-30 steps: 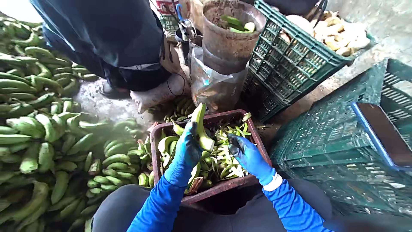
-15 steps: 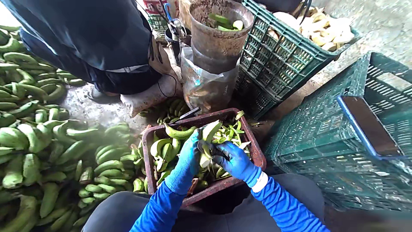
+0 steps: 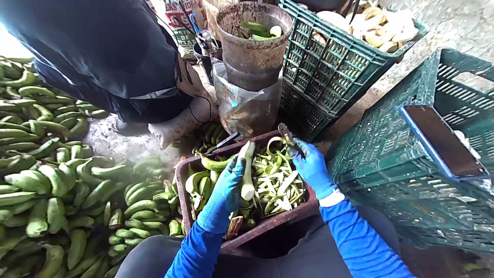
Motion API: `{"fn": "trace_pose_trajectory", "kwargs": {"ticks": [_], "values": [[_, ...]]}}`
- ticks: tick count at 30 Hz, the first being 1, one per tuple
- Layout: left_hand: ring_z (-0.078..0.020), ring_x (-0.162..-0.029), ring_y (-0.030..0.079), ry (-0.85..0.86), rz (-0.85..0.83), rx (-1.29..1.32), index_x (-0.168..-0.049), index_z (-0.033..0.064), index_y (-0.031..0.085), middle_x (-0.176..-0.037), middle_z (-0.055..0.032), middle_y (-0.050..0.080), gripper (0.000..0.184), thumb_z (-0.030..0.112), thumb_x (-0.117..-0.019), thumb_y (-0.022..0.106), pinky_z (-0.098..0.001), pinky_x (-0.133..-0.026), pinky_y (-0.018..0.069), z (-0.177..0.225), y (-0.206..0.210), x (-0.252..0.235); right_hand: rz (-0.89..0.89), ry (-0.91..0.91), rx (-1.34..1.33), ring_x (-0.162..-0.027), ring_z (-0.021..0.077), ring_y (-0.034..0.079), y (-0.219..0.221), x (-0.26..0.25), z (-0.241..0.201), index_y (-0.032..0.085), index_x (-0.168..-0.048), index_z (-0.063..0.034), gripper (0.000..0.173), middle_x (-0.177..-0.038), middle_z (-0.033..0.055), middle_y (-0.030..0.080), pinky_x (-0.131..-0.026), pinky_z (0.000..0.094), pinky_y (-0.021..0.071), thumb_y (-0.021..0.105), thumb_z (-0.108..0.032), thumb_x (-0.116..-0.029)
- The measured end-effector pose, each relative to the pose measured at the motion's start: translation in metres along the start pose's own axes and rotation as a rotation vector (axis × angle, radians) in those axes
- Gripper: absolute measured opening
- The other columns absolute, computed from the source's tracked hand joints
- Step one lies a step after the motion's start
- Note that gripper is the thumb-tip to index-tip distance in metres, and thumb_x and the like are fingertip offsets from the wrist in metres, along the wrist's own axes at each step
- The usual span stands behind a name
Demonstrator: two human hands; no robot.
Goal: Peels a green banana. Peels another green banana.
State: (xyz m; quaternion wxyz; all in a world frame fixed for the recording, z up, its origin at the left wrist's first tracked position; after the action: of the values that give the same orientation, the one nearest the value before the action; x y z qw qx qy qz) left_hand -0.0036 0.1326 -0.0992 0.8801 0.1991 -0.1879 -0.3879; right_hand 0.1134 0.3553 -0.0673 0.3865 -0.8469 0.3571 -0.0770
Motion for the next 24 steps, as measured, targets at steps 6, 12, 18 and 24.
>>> {"fn": "trace_pose_trajectory", "kwargs": {"ticks": [6,12,18,24], "values": [[-0.0238,-0.084,0.07,0.203,0.286,-0.171,-0.155,0.0235,0.04,-0.108,-0.0132,0.069,0.053,0.042,-0.1061,0.049,-0.0408,-0.072,0.0619,0.018,-0.019,-0.006,-0.2,-0.001,-0.113,-0.107,0.0121,0.069,0.045,0.053,-0.031,0.066,-0.131,-0.0169,0.05,-0.119,0.0013,0.072,-0.096,0.0411,0.058,0.064,-0.052,-0.0953],[-0.0198,-0.098,0.069,0.334,0.459,-0.199,-0.157,0.0242,0.038,-0.121,-0.009,0.067,0.048,0.031,-0.1097,0.043,-0.0396,-0.084,0.0597,0.029,-0.026,0.002,-0.285,-0.294,-0.319,-0.105,0.0093,0.068,0.065,0.086,-0.064,0.072,-0.124,-0.0151,0.048,-0.114,0.0014,0.071,-0.092,0.0338,0.0593,0.069,-0.052,-0.0937],[-0.0189,-0.088,0.07,-0.017,0.048,-0.23,-0.152,0.0143,0.046,-0.108,-0.0108,0.07,0.044,0.026,-0.1096,0.042,-0.0358,-0.077,0.0614,0.004,0.007,0.011,-0.093,-0.295,-0.219,-0.104,0.0128,0.068,0.05,0.043,-0.051,0.075,-0.121,-0.0195,0.036,-0.11,0.001,0.072,-0.093,0.0381,0.0589,0.072,-0.043,-0.0938],[-0.0326,-0.099,0.071,-0.192,-0.257,0.006,-0.15,0.0043,0.038,-0.118,-0.0226,0.067,0.06,0.04,-0.1047,0.053,-0.0452,-0.083,0.0617,-0.03,0.038,0.012,0.11,-0.113,-0.145,-0.104,0.0165,0.07,0.012,0.009,-0.028,0.07,-0.131,-0.0181,0.044,-0.117,0.0047,0.072,-0.092,0.0436,0.0587,0.066,-0.046,-0.098]]}}
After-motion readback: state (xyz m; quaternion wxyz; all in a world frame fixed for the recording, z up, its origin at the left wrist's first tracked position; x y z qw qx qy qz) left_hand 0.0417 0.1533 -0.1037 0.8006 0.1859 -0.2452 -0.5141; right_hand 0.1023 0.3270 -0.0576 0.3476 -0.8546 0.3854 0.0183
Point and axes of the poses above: each hand's wrist, its own x-axis away from the middle knuckle, its own y-axis out of the palm, z = x × y, the point moved 9 cm from there along -x, towards the middle knuckle
